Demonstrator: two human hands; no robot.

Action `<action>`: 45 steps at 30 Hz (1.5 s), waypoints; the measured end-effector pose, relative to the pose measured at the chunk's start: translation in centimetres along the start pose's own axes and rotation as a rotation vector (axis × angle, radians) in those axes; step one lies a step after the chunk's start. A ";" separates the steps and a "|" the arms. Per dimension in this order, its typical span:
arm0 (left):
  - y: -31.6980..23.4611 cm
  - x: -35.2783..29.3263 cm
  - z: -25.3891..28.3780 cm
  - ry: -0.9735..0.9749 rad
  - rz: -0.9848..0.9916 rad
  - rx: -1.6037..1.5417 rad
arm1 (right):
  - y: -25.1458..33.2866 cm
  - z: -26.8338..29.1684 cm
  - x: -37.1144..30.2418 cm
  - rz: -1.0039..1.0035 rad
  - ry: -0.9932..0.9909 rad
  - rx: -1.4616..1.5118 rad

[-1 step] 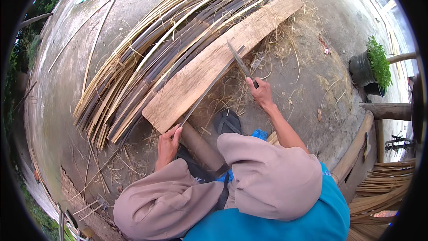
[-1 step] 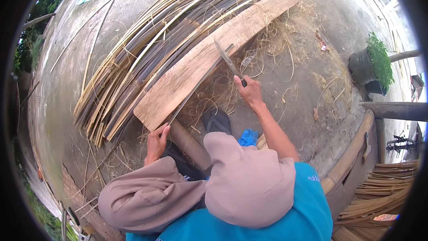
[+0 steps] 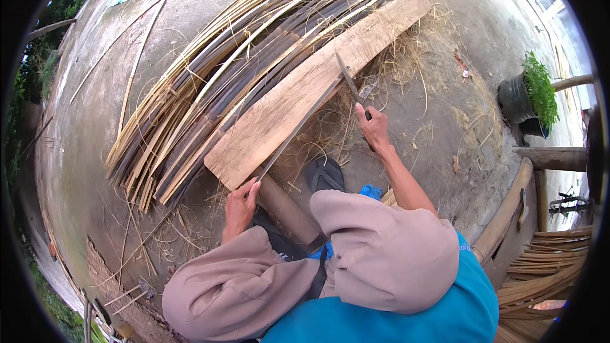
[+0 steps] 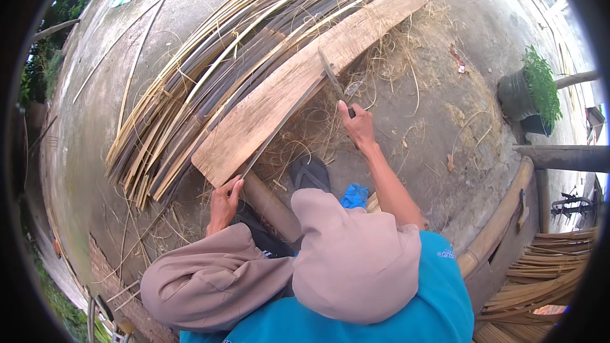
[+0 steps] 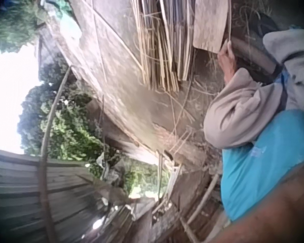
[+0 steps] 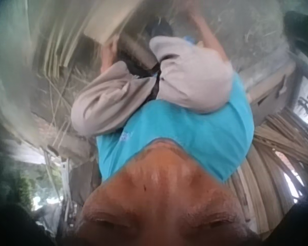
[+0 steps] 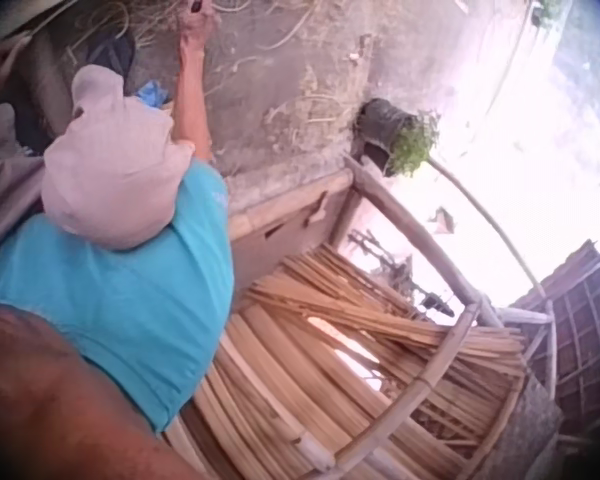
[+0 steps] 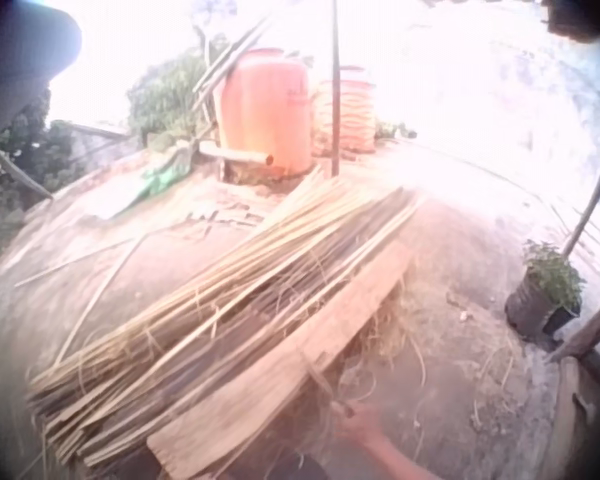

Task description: The person uses a knife to split long bamboo strips into thinner pieces on a wooden block. The person repeatedly positions each strip, slices it lengthwise, and places the finished pieces aside.

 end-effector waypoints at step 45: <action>-5.2 -2.4 7.8 0.507 0.122 -0.109 | 14.1 1.7 -0.7 0.603 -0.175 -0.260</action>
Point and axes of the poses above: each hand's wrist, its own x-axis towards the middle knuckle, its own z-axis out of the back of the hand, y = z × x, the point moved 10 cm from there along x, towards the middle knuckle, and after that the axes turned 6 degrees about -z, right-handed, at the moved point
